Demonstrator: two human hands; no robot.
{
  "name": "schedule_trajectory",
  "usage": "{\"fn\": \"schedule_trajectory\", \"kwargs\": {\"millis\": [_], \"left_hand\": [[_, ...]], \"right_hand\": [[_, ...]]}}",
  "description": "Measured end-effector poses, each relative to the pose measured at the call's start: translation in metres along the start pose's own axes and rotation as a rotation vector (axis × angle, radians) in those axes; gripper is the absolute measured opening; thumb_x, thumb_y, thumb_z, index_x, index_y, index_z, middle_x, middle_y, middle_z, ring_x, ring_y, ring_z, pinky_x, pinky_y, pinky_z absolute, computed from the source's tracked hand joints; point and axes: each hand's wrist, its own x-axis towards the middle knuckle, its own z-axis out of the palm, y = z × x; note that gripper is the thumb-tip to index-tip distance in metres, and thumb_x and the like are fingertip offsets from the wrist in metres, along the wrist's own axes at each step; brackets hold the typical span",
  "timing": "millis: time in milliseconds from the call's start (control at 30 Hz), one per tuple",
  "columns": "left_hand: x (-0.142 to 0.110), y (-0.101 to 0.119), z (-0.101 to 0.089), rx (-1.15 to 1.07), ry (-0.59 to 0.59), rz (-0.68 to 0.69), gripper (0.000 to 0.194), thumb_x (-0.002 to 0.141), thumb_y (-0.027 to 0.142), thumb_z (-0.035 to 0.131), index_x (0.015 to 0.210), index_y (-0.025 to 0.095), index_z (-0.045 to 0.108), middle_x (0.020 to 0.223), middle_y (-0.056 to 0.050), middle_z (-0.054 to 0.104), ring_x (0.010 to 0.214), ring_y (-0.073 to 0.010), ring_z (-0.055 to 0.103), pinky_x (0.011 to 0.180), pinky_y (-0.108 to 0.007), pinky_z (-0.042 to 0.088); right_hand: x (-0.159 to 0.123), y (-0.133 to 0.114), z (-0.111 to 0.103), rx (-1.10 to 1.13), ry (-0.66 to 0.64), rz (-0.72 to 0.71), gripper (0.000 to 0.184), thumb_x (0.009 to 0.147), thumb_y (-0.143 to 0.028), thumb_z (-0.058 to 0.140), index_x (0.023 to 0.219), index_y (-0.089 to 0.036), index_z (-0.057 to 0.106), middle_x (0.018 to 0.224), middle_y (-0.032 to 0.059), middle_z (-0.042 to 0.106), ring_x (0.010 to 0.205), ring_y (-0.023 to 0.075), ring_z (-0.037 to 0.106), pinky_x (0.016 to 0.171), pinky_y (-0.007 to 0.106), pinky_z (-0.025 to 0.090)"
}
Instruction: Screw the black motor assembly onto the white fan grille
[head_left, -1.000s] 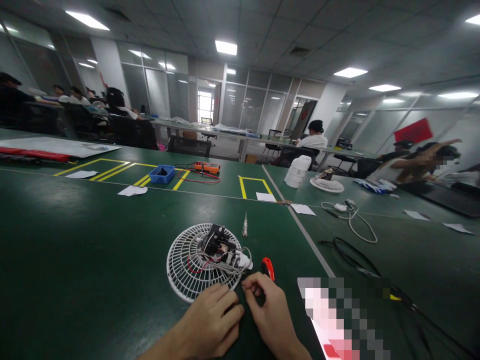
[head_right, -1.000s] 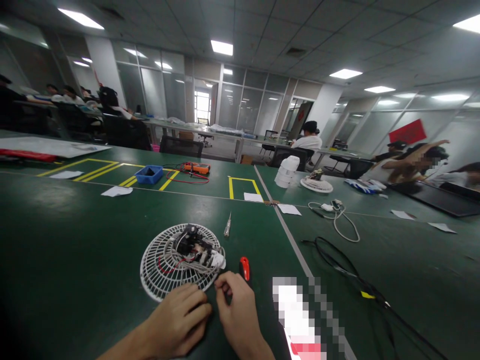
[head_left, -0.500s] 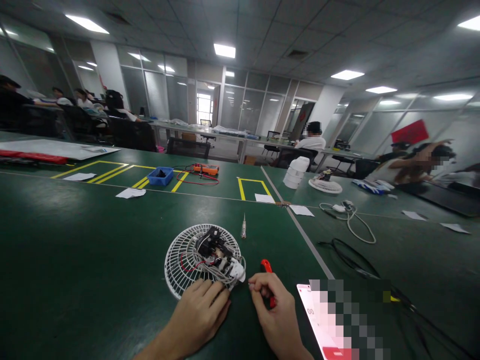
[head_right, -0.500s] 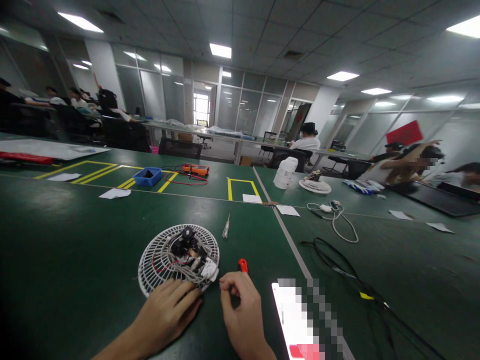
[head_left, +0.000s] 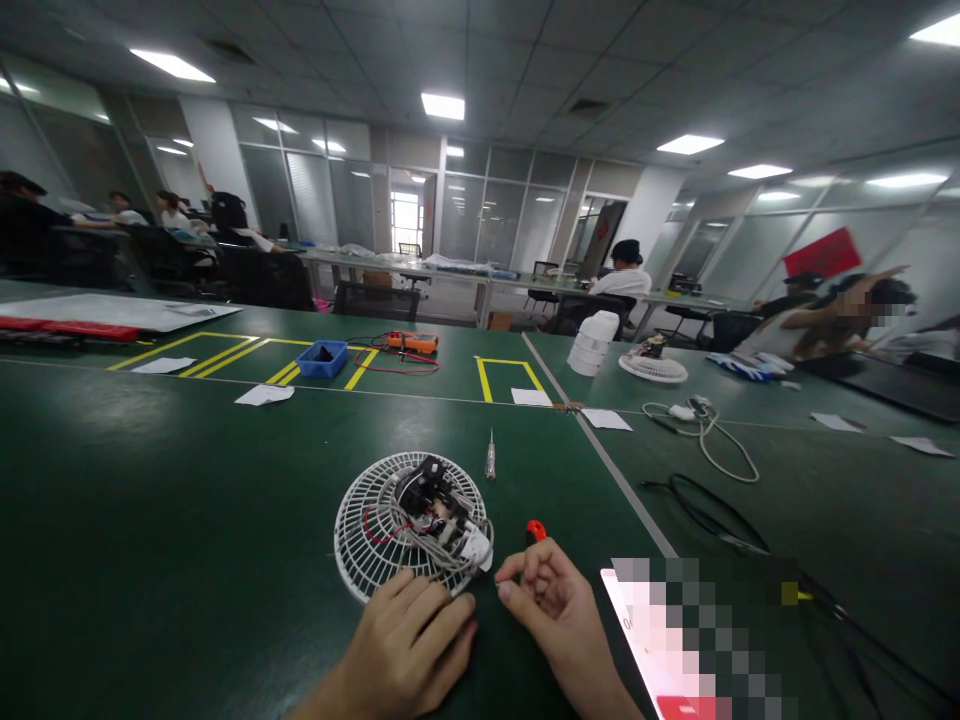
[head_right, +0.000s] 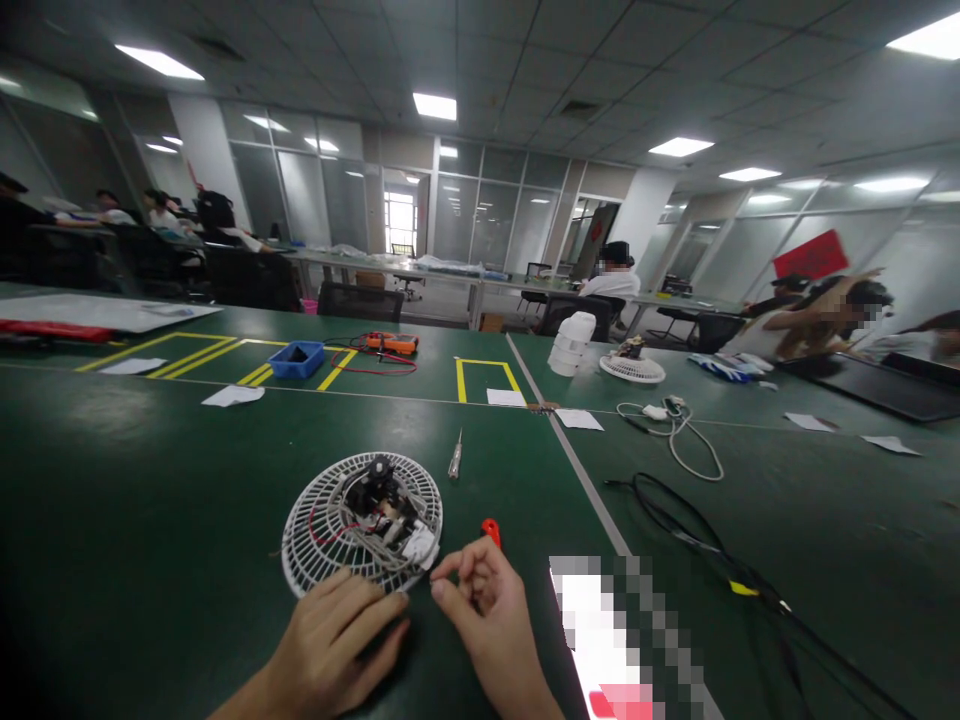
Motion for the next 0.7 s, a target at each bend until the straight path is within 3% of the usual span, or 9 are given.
{"fn": "schedule_trajectory", "kwargs": {"millis": [167, 333, 567, 700], "left_hand": [[-0.0017, 0.0001, -0.0007, -0.061, 0.063, -0.009, 0.026, 0.088, 0.011, 0.066, 0.114, 0.01, 0.065, 0.087, -0.006, 0.071, 0.075, -0.015, 0.064, 0.073, -0.031, 0.049], [-0.0012, -0.0016, 0.0003, -0.117, 0.049, 0.018, 0.028, 0.088, 0.009, 0.066, 0.116, 0.009, 0.065, 0.085, -0.005, 0.07, 0.071, -0.0135, 0.061, 0.065, -0.03, 0.047], [-0.0029, -0.003, 0.0028, -0.131, 0.018, 0.057, 0.032, 0.088, 0.006, 0.064, 0.12, 0.01, 0.065, 0.084, -0.005, 0.068, 0.069, -0.0134, 0.056, 0.063, -0.03, 0.043], [-0.0061, -0.0046, 0.0033, -0.114, 0.01, 0.074, 0.035, 0.087, 0.005, 0.064, 0.121, 0.012, 0.067, 0.08, -0.003, 0.065, 0.066, -0.0132, 0.05, 0.06, -0.029, 0.039]], "right_hand": [[0.0012, 0.0002, 0.001, 0.191, -0.127, 0.066, 0.044, 0.075, -0.037, 0.087, 0.08, -0.025, 0.044, 0.082, 0.0001, 0.069, 0.062, 0.0103, 0.048, 0.06, 0.027, 0.034], [-0.0008, 0.004, 0.0037, 0.257, -0.258, 0.113, 0.046, 0.074, -0.035, 0.088, 0.078, -0.024, 0.044, 0.082, -0.0005, 0.069, 0.062, 0.0088, 0.047, 0.062, 0.025, 0.035], [-0.0015, 0.0066, 0.0051, 0.285, -0.297, 0.15, 0.048, 0.071, -0.035, 0.091, 0.081, -0.023, 0.046, 0.08, -0.0026, 0.067, 0.057, 0.0056, 0.041, 0.056, 0.021, 0.033], [-0.0012, 0.005, 0.0077, 0.289, -0.319, 0.195, 0.043, 0.075, -0.04, 0.087, 0.088, -0.024, 0.049, 0.081, -0.0037, 0.065, 0.052, 0.0049, 0.039, 0.045, 0.019, 0.025]]}}
